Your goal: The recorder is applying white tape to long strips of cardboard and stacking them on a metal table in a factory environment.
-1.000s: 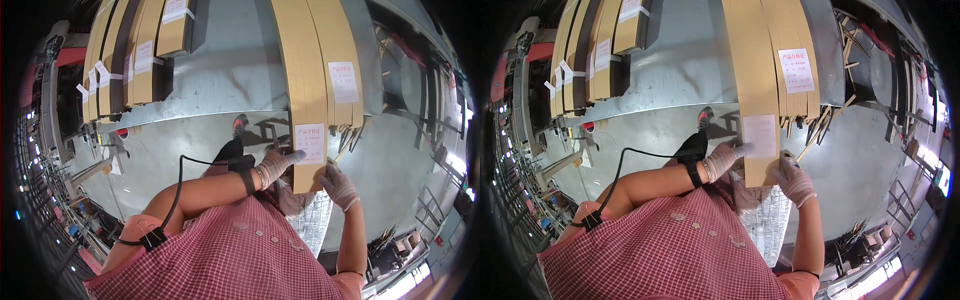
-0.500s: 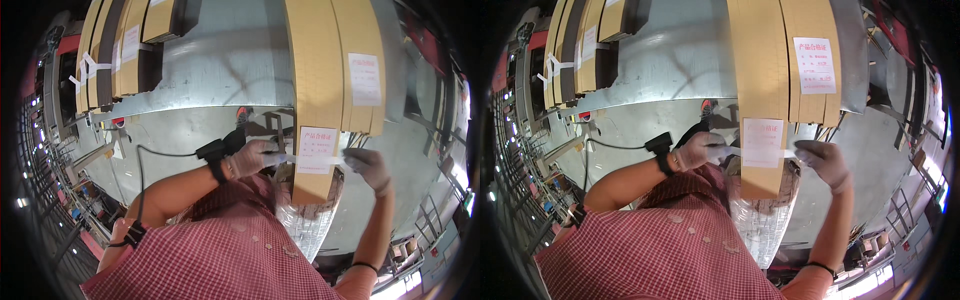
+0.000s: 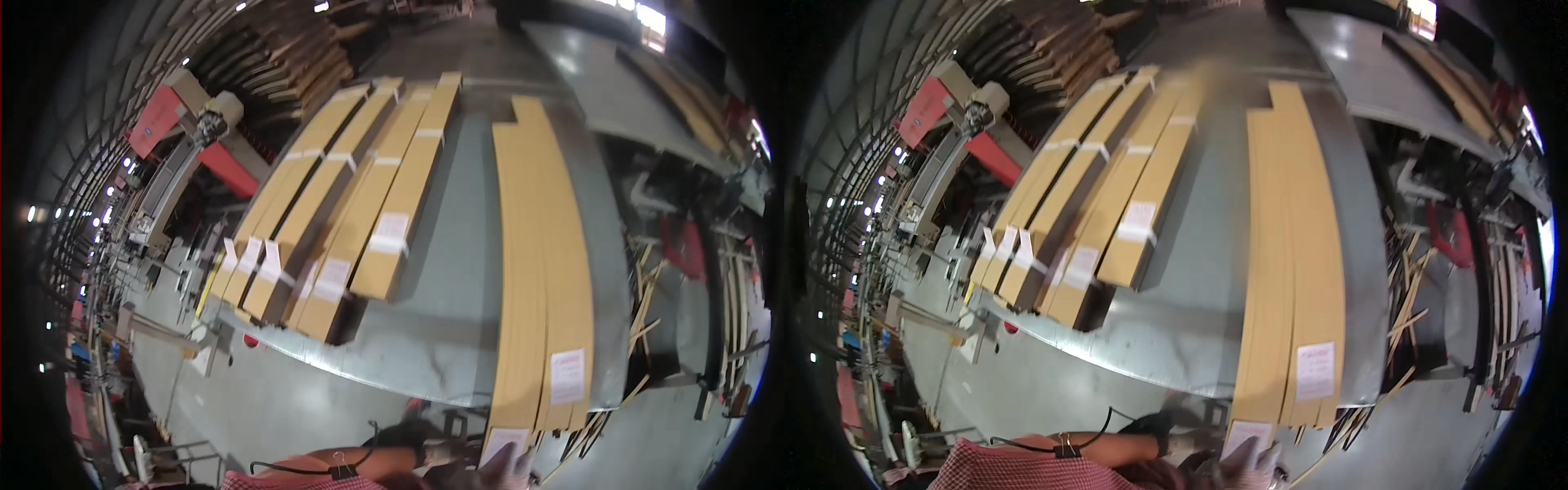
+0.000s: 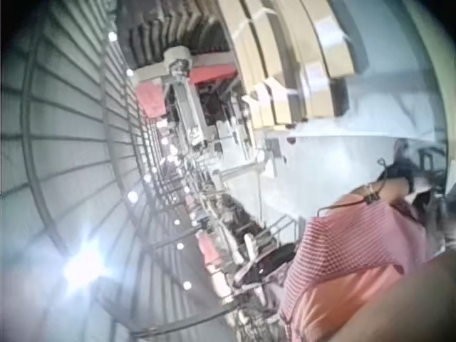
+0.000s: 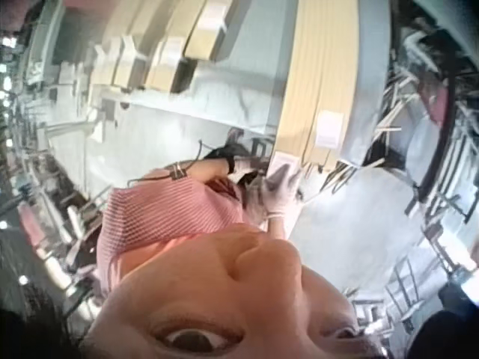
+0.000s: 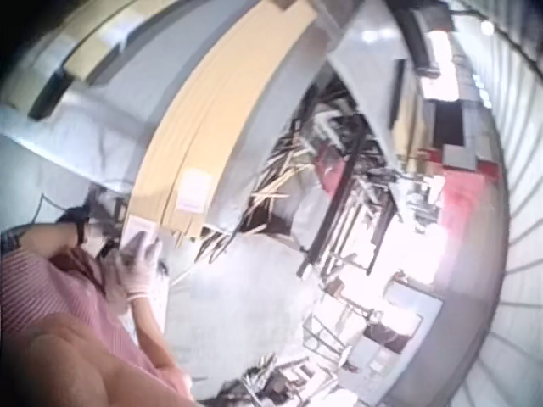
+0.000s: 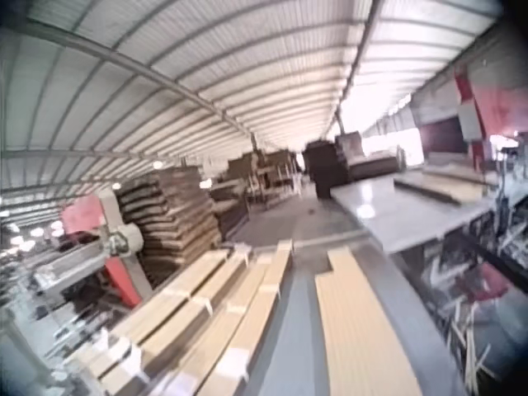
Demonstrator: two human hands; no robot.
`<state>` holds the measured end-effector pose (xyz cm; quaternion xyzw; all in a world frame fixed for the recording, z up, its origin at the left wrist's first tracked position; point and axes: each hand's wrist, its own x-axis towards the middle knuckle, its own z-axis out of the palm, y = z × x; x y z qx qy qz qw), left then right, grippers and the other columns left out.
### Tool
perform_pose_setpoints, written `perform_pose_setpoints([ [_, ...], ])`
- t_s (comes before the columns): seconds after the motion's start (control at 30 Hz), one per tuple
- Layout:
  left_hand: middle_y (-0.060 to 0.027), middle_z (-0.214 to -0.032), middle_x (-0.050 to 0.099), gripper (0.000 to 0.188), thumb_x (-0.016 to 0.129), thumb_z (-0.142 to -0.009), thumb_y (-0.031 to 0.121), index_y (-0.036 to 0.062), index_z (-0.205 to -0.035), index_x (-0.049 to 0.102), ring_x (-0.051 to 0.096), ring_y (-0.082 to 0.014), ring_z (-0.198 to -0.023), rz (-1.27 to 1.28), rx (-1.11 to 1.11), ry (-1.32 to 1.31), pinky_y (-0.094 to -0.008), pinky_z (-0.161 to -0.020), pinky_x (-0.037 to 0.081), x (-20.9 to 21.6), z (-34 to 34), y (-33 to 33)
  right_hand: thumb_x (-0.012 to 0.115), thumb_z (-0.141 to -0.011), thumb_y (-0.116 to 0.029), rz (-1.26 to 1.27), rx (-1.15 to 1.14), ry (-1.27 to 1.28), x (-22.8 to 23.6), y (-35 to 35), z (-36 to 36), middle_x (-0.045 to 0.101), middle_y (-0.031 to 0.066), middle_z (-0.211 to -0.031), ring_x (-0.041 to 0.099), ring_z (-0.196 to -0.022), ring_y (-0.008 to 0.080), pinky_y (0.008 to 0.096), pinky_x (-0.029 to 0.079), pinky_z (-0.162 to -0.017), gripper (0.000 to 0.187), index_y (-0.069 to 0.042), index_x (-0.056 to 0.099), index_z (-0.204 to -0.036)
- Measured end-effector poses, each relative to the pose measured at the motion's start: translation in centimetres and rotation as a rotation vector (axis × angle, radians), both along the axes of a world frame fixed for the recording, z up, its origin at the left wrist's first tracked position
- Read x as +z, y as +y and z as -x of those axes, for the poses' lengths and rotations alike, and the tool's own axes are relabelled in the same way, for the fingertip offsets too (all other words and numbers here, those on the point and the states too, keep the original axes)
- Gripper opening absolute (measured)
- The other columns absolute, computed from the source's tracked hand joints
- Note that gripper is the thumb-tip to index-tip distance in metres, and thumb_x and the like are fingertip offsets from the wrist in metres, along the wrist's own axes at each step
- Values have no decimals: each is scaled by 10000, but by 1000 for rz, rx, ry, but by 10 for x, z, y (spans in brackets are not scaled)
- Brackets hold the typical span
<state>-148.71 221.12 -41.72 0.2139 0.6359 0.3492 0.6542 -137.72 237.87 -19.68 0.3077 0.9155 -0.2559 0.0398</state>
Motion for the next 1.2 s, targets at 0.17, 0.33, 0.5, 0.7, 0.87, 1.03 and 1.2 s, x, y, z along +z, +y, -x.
perform_pose_setpoints([
  [0.17, -107, -1157, 712, 386, 541, -1003, 378, 188, -1326, 635, 672, -223, -1026, -336, 371, -226, -346, -876, 516, 102, 34, -5, 830, -686, -362, -6, -47, 22, 4, 0, -3, 262, 401, -1508, 347, -1362, 560, 536, 373, -1111, 1034, -78, 305, -1531],
  [0.33, -131, -971, 697, 264, 629, -922, 252, 139, -1161, 642, 670, -306, -927, -340, 180, 418, -387, -839, 524, 166, 4, 47, 851, -680, -335, 197, -89, 143, 14, 5, -8, 327, 352, -1504, 406, -1347, 498, 515, 397, -1096, 1041, -55, 317, -1528],
  [0.5, -148, -996, 671, 336, 615, -921, 255, 43, -1178, 570, 678, -246, -924, -487, 60, 135, -393, -750, 521, 212, 23, 71, 805, -806, -313, 255, 255, 187, 70, 38, 19, 524, 233, -1393, 517, -1252, 433, 501, 440, -1047, 836, 1, 390, -1460],
  [0.7, -151, -871, 669, 428, 776, -830, 391, 80, -1069, 607, 680, -309, -784, -162, 89, 576, -404, -737, 532, 198, 24, 67, 604, -894, -338, 332, 274, -358, 43, 125, 15, 715, 114, -898, 679, -829, 370, 445, 542, -709, 215, -184, 744, -950],
  [0.87, -122, -936, 681, 449, 802, -825, 342, 44, -1080, 584, 693, -231, -823, -338, 81, 641, -343, -737, 545, 182, 27, 72, 589, -869, -251, 258, 27, -309, -64, 112, -14, 677, 206, -852, 649, -798, 409, 443, 528, -717, 210, -89, 707, -933],
  [1.03, -166, -796, 617, 556, 701, -892, 505, -10, -1033, 547, 629, -320, -746, -139, 550, 433, -366, -707, 528, 148, 50, 73, 575, -955, -123, 566, -111, 82, -28, 94, -25, 718, 121, -869, 699, -796, 222, 375, 540, -724, 291, -8, 612, -1220],
  [1.2, -197, -999, 653, 556, 602, -960, 503, -19, -1147, 555, 642, -340, -942, -269, 252, 239, -395, -875, 499, 135, 4, 42, 623, -924, -281, 568, -70, -290, 26, 63, -59, 664, 224, -1129, 644, -1020, 432, 463, 541, -820, 536, -108, 490, -1413],
])
